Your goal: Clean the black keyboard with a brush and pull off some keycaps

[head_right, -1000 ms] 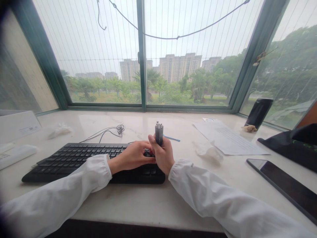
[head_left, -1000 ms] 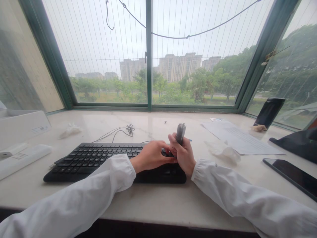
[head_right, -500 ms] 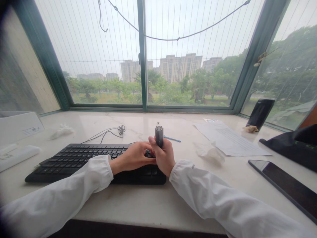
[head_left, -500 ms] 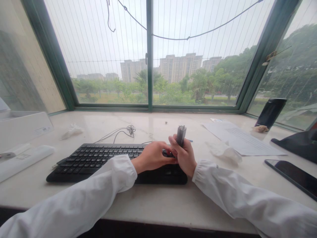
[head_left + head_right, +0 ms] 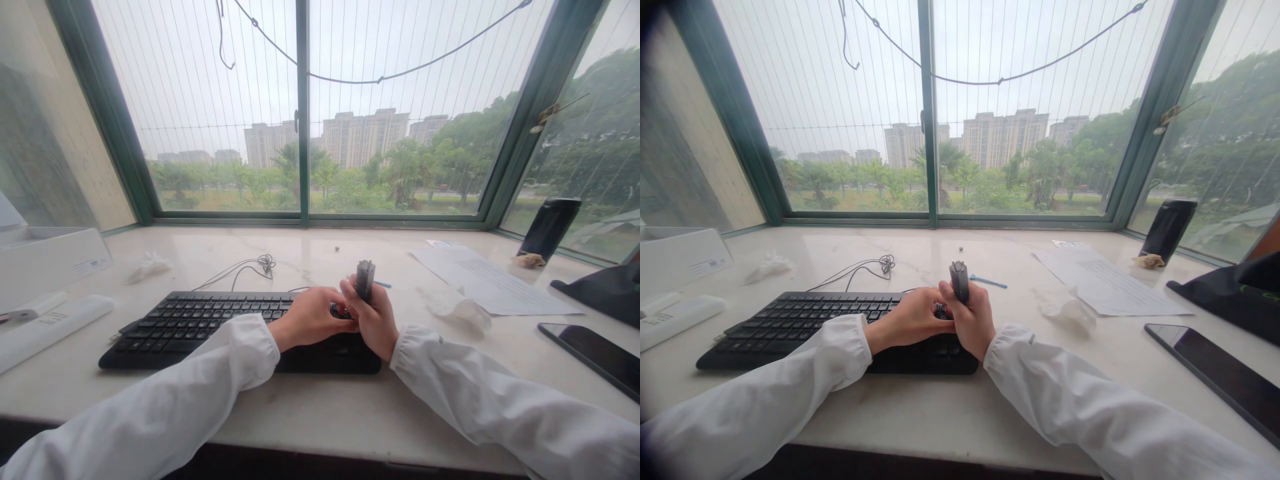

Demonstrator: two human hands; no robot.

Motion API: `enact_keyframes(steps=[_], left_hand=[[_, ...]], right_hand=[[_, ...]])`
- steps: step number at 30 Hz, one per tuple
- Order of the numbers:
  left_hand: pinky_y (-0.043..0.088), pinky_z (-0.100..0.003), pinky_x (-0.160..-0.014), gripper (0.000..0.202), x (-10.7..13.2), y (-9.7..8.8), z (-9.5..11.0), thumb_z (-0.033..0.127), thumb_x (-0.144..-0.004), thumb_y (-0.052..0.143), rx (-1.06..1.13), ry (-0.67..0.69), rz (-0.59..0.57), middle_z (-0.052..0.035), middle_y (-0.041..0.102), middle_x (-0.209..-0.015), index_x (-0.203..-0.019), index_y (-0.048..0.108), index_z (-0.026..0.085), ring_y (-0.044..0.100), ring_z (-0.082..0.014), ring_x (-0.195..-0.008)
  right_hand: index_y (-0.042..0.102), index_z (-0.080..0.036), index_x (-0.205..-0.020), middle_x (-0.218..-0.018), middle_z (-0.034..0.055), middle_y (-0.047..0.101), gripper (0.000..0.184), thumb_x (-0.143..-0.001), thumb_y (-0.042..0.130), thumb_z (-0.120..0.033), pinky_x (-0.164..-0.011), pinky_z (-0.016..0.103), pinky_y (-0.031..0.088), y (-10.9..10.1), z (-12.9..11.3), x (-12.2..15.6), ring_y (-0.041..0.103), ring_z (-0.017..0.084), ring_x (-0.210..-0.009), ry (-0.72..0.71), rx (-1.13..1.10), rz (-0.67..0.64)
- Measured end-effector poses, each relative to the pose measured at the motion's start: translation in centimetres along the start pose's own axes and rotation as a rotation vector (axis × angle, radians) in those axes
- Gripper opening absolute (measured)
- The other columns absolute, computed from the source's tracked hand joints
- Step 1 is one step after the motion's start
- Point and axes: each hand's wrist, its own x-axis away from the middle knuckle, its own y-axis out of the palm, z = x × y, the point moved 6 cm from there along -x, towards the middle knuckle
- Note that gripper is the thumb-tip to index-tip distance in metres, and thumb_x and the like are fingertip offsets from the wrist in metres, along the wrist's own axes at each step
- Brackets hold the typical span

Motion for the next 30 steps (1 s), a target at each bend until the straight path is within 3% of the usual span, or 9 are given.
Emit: enact_keyframes(steps=[30], left_hand=[[0.039, -0.024, -0.063, 0.037, -0.14, 0.01, -0.23, 0.052, -0.076, 0.069, -0.061, -0.028, 0.012, 0.0002, 0.069, -0.076, -0.085, 0.075, 0.017, 0.058, -0.0148, -0.069]], right_hand=[[0.048, -0.018, -0.062, -0.055, -0.0032, 0.046, 0.044, -0.091, 0.055, -0.051, -0.053, 0.028, 0.036, -0.07, -0.39, 0.17, 0.044, 0.011, -0.054, -0.046, 0.144, -0.033]])
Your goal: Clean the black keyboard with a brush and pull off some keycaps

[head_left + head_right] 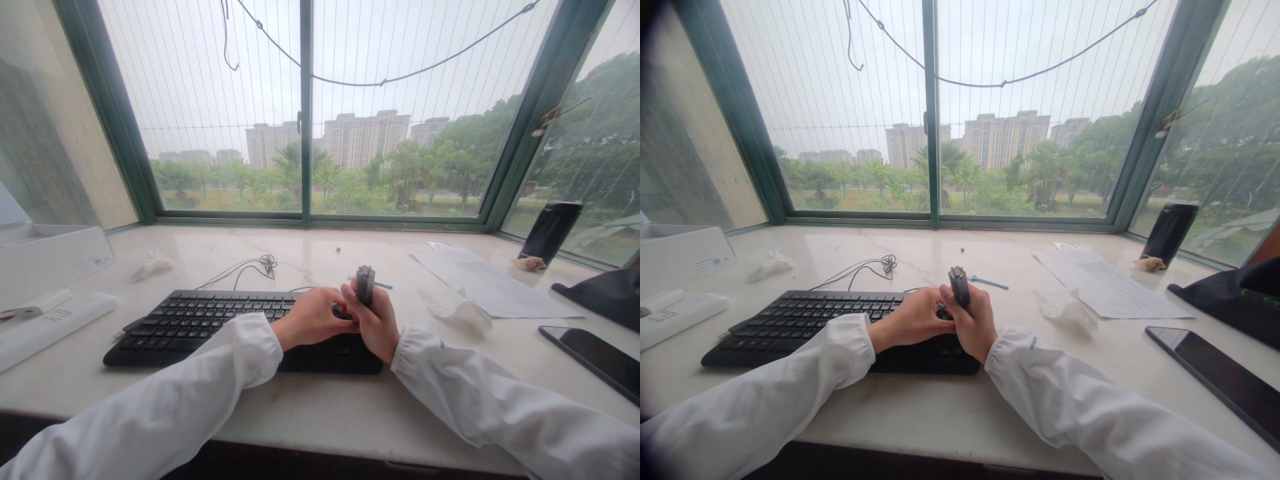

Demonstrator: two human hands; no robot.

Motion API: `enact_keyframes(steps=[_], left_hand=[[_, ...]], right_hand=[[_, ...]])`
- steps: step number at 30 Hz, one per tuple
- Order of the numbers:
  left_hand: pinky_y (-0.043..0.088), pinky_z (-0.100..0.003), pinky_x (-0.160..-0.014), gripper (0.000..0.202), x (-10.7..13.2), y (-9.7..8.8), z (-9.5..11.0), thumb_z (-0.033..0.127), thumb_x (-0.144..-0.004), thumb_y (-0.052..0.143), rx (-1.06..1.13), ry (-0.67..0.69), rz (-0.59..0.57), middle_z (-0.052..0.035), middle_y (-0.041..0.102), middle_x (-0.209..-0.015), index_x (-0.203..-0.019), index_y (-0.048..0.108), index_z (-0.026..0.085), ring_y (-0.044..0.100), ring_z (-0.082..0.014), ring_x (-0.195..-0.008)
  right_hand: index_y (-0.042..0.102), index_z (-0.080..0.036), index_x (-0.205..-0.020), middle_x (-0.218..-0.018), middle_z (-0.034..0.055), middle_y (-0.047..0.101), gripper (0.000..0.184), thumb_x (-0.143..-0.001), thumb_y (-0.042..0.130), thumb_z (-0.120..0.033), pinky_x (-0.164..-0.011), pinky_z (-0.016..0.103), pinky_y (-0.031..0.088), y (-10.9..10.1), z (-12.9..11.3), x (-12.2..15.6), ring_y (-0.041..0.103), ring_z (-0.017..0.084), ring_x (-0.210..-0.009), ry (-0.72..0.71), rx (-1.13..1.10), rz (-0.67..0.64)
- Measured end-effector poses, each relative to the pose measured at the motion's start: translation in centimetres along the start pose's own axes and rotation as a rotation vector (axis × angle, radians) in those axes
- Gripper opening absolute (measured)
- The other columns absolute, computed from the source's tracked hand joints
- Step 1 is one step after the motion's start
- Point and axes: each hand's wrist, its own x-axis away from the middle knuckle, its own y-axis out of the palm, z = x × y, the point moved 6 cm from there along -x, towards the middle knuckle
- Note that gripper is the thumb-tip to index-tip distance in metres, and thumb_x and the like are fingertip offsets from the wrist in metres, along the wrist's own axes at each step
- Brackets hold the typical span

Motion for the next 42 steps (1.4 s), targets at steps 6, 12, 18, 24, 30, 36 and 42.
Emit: enact_keyframes(steps=[6, 12, 18, 24, 30, 36, 42], left_hand=[[0.042, -0.023, -0.065, 0.037, 0.0, -0.2, 0.1, 0.052, -0.075, 0.069, 0.004, -0.002, 0.004, -0.0009, 0.071, -0.078, -0.087, 0.075, 0.017, 0.061, -0.0157, -0.069], [0.043, -0.024, -0.067, 0.036, 0.0, -0.3, 0.3, 0.051, -0.074, 0.07, 0.013, -0.008, 0.005, -0.0016, 0.072, -0.08, -0.084, 0.074, 0.017, 0.061, -0.0163, -0.07], [0.038, -0.023, -0.062, 0.037, 0.0, -0.2, 0.1, 0.053, -0.074, 0.069, 0.003, -0.017, 0.001, 0.0012, 0.069, -0.077, -0.085, 0.072, 0.017, 0.059, -0.0147, -0.07], [0.04, -0.024, -0.065, 0.036, -0.1, -0.1, 0.0, 0.053, -0.075, 0.068, 0.015, -0.019, -0.015, 0.0006, 0.071, -0.08, -0.084, 0.071, 0.017, 0.061, -0.0159, -0.072], [0.042, -0.025, -0.068, 0.036, 0.0, 0.0, 0.0, 0.052, -0.076, 0.068, 0.017, -0.019, -0.023, -0.0003, 0.072, -0.083, -0.086, 0.071, 0.018, 0.062, -0.0173, -0.074], [0.041, -0.024, -0.065, 0.036, 0.0, -0.2, 0.1, 0.052, -0.075, 0.069, 0.014, -0.03, -0.001, 0.0007, 0.071, -0.081, -0.086, 0.07, 0.018, 0.061, -0.0159, -0.072], [0.041, -0.024, -0.066, 0.036, 0.0, -0.2, 0.1, 0.052, -0.075, 0.068, 0.017, -0.012, 0.001, 0.001, 0.071, -0.082, -0.087, 0.07, 0.018, 0.062, -0.016, -0.073]], right_hand=[[0.048, -0.018, -0.063, -0.056, -0.0034, 0.046, 0.044, -0.091, 0.055, -0.051, -0.053, 0.028, 0.035, 0.1, 0.0, 0.1, 0.044, 0.011, -0.054, -0.004, -0.002, -0.01], [0.048, -0.018, -0.063, -0.056, -0.0031, 0.046, 0.044, -0.092, 0.054, -0.05, -0.054, 0.028, 0.034, 0.0, 0.0, 0.2, 0.043, 0.011, -0.055, -0.013, 0.038, -0.011], [0.05, -0.018, -0.065, -0.058, -0.0034, 0.048, 0.041, -0.093, 0.054, -0.047, -0.055, 0.028, 0.035, 0.1, -0.3, 0.2, 0.045, 0.011, -0.056, -0.055, 0.047, -0.031], [0.051, -0.018, -0.066, -0.058, -0.0035, 0.05, 0.04, -0.093, 0.054, -0.047, -0.055, 0.027, 0.037, 0.2, -0.4, 0.2, 0.047, 0.011, -0.056, -0.058, 0.064, -0.024], [0.053, -0.018, -0.065, -0.059, -0.0032, 0.053, 0.039, -0.093, 0.054, -0.044, -0.056, 0.025, 0.04, 0.3, -0.8, 0.1, 0.048, 0.011, -0.056, -0.081, 0.068, -0.027], [0.054, -0.018, -0.067, -0.059, -0.0026, 0.055, 0.038, -0.094, 0.054, -0.045, -0.055, 0.025, 0.041, 0.1, -0.9, 0.3, 0.052, 0.012, -0.055, -0.085, 0.097, -0.021], [0.055, -0.018, -0.066, -0.059, -0.0025, 0.057, 0.038, -0.094, 0.053, -0.044, -0.055, 0.024, 0.042, 0.2, -1.2, 0.3, 0.053, 0.012, -0.055, -0.114, 0.119, -0.019]])
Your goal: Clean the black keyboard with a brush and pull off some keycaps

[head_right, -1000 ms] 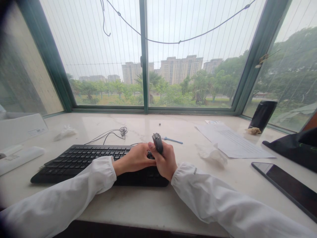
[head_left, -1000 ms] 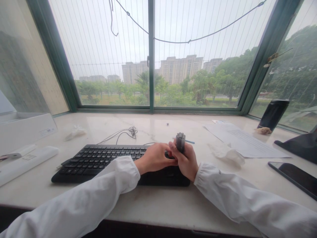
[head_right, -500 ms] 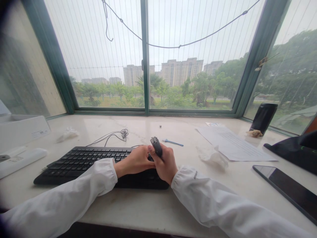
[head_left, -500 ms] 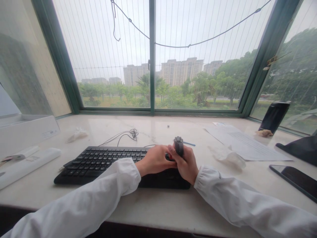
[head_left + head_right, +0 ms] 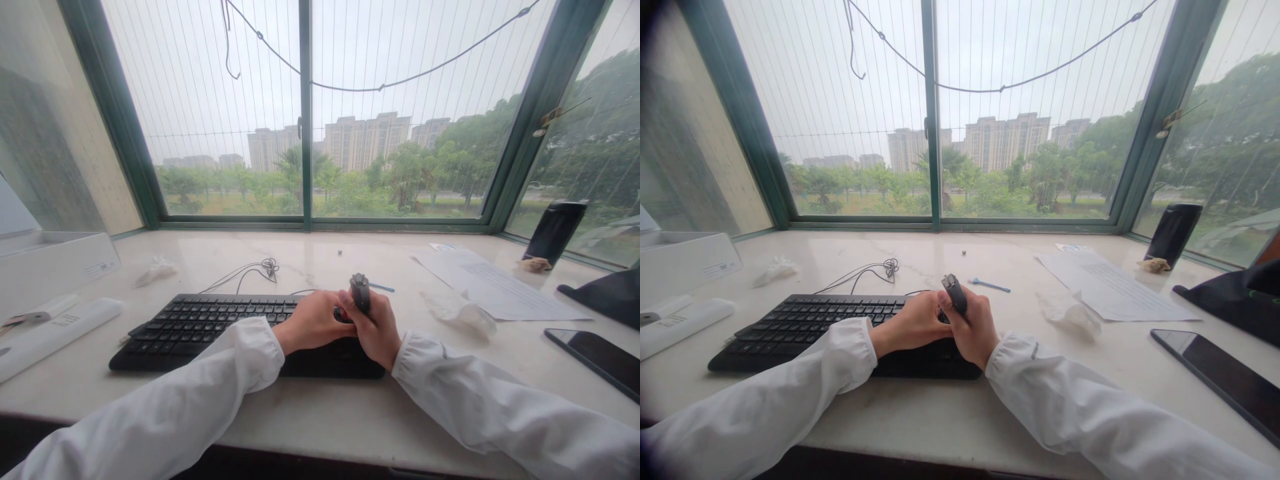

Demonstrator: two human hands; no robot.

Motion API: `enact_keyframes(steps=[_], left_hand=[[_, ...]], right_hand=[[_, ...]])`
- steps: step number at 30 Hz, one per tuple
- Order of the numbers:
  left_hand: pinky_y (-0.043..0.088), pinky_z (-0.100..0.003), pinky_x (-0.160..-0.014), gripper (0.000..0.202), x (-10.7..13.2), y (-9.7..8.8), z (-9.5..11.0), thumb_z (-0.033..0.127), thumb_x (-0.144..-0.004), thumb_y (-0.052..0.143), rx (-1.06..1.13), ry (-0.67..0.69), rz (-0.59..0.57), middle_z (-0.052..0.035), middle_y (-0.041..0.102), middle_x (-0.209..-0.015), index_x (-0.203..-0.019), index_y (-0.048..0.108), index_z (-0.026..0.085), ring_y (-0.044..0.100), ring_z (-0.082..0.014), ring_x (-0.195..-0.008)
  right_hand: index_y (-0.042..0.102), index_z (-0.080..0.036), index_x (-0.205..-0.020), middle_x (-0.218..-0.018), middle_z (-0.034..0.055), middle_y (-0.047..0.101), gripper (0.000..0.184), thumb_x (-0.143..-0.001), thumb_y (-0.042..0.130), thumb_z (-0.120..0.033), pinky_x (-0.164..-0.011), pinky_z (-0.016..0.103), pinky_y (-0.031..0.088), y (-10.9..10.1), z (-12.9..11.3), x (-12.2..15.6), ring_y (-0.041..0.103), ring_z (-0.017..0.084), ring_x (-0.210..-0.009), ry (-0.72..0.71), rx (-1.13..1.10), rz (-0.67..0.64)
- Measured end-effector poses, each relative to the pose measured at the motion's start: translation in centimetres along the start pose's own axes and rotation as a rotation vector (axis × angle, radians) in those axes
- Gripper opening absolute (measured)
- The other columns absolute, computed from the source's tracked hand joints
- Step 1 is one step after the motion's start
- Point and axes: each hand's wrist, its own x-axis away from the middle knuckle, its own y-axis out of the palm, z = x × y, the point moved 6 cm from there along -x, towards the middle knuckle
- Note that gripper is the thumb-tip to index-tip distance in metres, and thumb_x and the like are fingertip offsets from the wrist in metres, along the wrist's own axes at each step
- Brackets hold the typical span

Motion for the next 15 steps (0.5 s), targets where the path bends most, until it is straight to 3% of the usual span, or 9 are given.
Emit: enact_keyframes(steps=[7, 15], left_hand=[[0.04, -0.024, -0.064, 0.036, -0.01, 0.0, -0.03, 0.053, -0.075, 0.068, -0.021, -0.014, -0.003, 0.0002, 0.071, -0.079, -0.084, 0.069, 0.018, 0.063, -0.0171, -0.073], [0.045, -0.025, -0.072, 0.036, 0.0, 0.03, -0.05, 0.053, -0.076, 0.067, -0.013, 0.0, -0.007, -0.0008, 0.074, -0.087, -0.091, 0.072, 0.02, 0.065, -0.0186, -0.075]], right_hand=[[0.055, -0.019, -0.066, -0.059, -0.0022, 0.057, 0.038, -0.094, 0.053, -0.045, -0.055, 0.025, 0.042, -0.03, -0.12, -0.09, 0.053, 0.012, -0.055, -0.012, 0.016, 0.001], [0.058, -0.018, -0.067, -0.06, -0.0018, 0.059, 0.038, -0.094, 0.053, -0.044, -0.054, 0.025, 0.041, 0.02, -0.23, -0.08, 0.052, 0.012, -0.054, -0.023, 0.015, -0.01]])
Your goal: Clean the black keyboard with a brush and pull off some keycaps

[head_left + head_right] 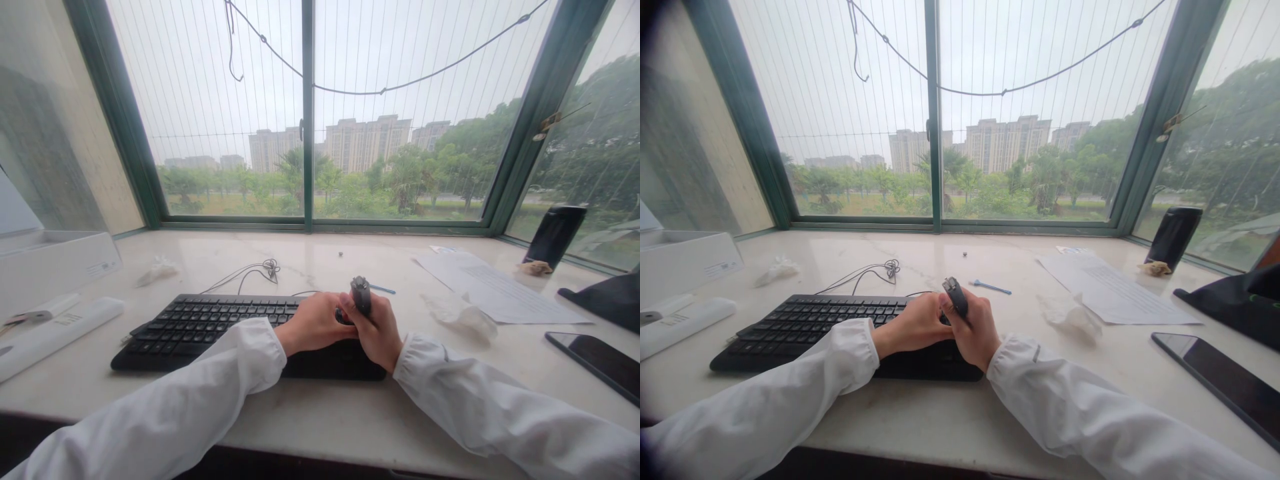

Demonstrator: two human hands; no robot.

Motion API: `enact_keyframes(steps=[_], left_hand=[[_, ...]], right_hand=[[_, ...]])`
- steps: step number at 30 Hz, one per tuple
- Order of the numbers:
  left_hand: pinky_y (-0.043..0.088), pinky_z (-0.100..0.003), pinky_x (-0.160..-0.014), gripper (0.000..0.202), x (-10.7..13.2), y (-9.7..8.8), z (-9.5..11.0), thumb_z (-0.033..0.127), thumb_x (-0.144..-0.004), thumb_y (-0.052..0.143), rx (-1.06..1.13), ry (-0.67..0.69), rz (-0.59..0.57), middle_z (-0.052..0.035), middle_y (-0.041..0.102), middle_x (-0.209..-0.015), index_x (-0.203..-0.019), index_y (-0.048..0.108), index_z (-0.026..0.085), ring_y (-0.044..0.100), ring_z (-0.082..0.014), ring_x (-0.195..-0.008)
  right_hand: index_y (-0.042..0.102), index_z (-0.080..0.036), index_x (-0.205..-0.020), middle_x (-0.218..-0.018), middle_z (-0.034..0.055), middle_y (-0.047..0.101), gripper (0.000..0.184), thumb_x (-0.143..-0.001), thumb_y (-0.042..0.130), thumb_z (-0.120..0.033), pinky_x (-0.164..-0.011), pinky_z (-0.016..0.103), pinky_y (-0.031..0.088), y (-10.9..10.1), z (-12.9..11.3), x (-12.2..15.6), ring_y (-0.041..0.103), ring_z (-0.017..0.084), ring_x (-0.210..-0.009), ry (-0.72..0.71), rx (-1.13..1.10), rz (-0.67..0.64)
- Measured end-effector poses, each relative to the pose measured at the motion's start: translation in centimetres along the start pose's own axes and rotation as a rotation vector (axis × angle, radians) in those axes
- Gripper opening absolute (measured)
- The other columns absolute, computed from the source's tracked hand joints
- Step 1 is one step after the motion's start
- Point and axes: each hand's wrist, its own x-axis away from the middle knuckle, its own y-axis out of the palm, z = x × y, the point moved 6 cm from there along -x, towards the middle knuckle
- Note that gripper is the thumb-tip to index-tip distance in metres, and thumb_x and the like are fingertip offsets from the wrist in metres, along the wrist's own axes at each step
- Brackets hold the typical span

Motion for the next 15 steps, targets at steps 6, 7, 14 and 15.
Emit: enact_keyframes(steps=[6, 7, 14, 15], left_hand=[[0.046, -0.026, -0.074, 0.038, -0.03, 0.1, -0.08, 0.053, -0.076, 0.067, 0.005, 0.004, -0.014, -0.0017, 0.074, -0.088, -0.096, 0.072, 0.02, 0.065, -0.0194, -0.077], [0.046, -0.025, -0.074, 0.038, -0.04, 0.13, -0.12, 0.052, -0.077, 0.067, 0.007, 0.006, -0.016, -0.0017, 0.074, -0.088, -0.096, 0.072, 0.02, 0.065, -0.0194, -0.077], [0.046, -0.026, -0.074, 0.037, -0.14, 0.19, -0.12, 0.051, -0.076, 0.067, 0.002, -0.003, -0.026, -0.0022, 0.074, -0.089, -0.096, 0.072, 0.02, 0.065, -0.0198, -0.078], [0.046, -0.026, -0.075, 0.037, -0.18, 0.18, -0.07, 0.05, -0.076, 0.067, -0.002, -0.003, -0.027, -0.0025, 0.074, -0.089, -0.097, 0.072, 0.02, 0.065, -0.0201, -0.078]], right_hand=[[0.056, -0.019, -0.066, -0.059, -0.0021, 0.058, 0.038, -0.094, 0.053, -0.043, -0.054, 0.025, 0.041, 0.06, 0.05, -0.04, 0.052, 0.012, -0.054, -0.005, -0.001, -0.003], [0.056, -0.019, -0.066, -0.059, -0.0021, 0.058, 0.038, -0.094, 0.053, -0.043, -0.054, 0.025, 0.041, 0.08, 0.07, -0.04, 0.053, 0.012, -0.055, -0.005, -0.004, -0.006], [0.056, -0.019, -0.066, -0.059, -0.0018, 0.058, 0.038, -0.094, 0.053, -0.044, -0.054, 0.025, 0.042, 0.05, 0.17, 0.04, 0.053, 0.012, -0.054, 0.006, 0.007, -0.006], [0.056, -0.019, -0.067, -0.059, -0.0019, 0.058, 0.037, -0.094, 0.053, -0.045, -0.054, 0.025, 0.041, 0.04, 0.18, 0.0, 0.053, 0.012, -0.054, 0.003, 0.015, -0.006]])
